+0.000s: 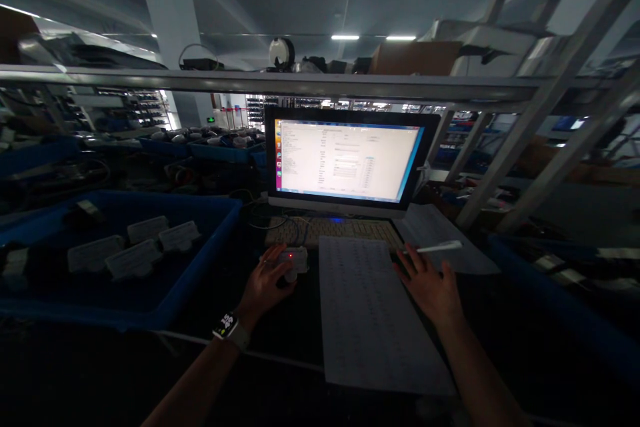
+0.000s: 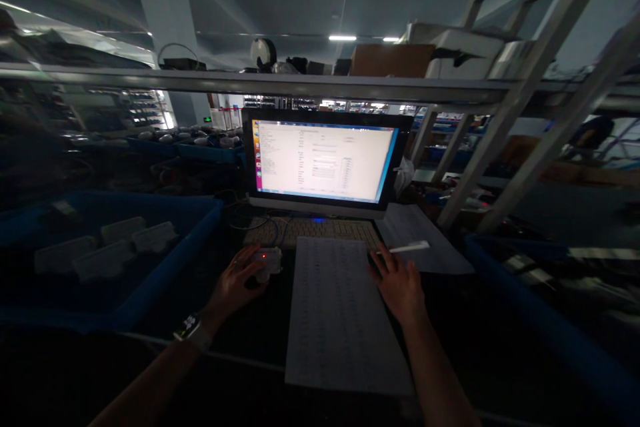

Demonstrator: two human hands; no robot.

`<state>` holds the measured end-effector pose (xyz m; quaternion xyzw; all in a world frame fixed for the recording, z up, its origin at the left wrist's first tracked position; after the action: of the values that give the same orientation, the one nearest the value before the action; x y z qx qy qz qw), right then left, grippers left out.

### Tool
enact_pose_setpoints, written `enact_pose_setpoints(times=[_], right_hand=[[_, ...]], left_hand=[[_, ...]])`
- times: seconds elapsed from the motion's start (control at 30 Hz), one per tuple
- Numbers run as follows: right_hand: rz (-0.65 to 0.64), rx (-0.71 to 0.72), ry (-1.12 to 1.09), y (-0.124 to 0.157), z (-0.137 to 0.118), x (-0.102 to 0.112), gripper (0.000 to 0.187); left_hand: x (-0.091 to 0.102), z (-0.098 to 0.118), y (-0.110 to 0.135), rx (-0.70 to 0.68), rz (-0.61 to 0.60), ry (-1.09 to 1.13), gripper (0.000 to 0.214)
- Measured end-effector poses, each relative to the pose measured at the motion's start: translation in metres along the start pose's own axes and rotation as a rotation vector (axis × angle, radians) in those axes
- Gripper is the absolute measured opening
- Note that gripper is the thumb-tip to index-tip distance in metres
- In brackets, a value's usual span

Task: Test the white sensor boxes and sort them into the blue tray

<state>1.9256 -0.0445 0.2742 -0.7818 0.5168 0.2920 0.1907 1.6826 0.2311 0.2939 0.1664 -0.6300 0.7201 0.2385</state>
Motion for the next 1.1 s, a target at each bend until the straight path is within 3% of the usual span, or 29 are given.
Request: enact_pose_setpoints(times=[0.2, 0.43, 0.53, 0.63, 0.77, 0.93, 1.1], right_hand=[[0.095, -0.018, 0.03, -0.013, 0.005, 0.025, 0.045], [0.168, 0.015, -0.047, -0.025, 0.007, 0.046, 0.008], [0.176, 0.013, -0.059, -0.024, 0.005, 0.041, 0.019], [0.182, 0.027, -0.06, -0.018, 0.001, 0.033, 0.017], [0.182, 0.058, -0.054, -0.007, -0.005, 0.021, 0.039], [0.175, 0.013, -0.05, -0.004, -0.003, 0.015, 0.053], [0.122, 0.073, -0.002, -0.002, -0.006, 0.009, 0.064]], left_hand=[[0.0, 0.002, 0.0, -0.014, -0.006, -0.004, 0.032], [0.002, 0.004, -0.002, -0.031, 0.001, -0.006, 0.031], [0.002, 0.004, -0.002, -0.018, 0.0, 0.003, 0.031], [0.001, 0.003, -0.002, -0.006, -0.005, 0.007, 0.03], [0.001, 0.002, -0.001, -0.019, 0.001, 0.004, 0.031], [0.0, 0.001, -0.001, 0.007, -0.03, -0.014, 0.029], [0.002, 0.003, -0.003, 0.003, -0.036, -0.01, 0.028]])
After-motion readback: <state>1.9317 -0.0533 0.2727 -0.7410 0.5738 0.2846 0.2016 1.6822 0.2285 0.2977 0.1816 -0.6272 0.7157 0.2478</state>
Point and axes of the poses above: each hand's wrist, its own y-axis away from the middle knuckle, its own x-axis out of the back of the hand, z = x × y, the point moved 5 cm from there along -y, towards the middle knuckle, and after that the axes turned 2 degrees about z, right-handed, at the moved point
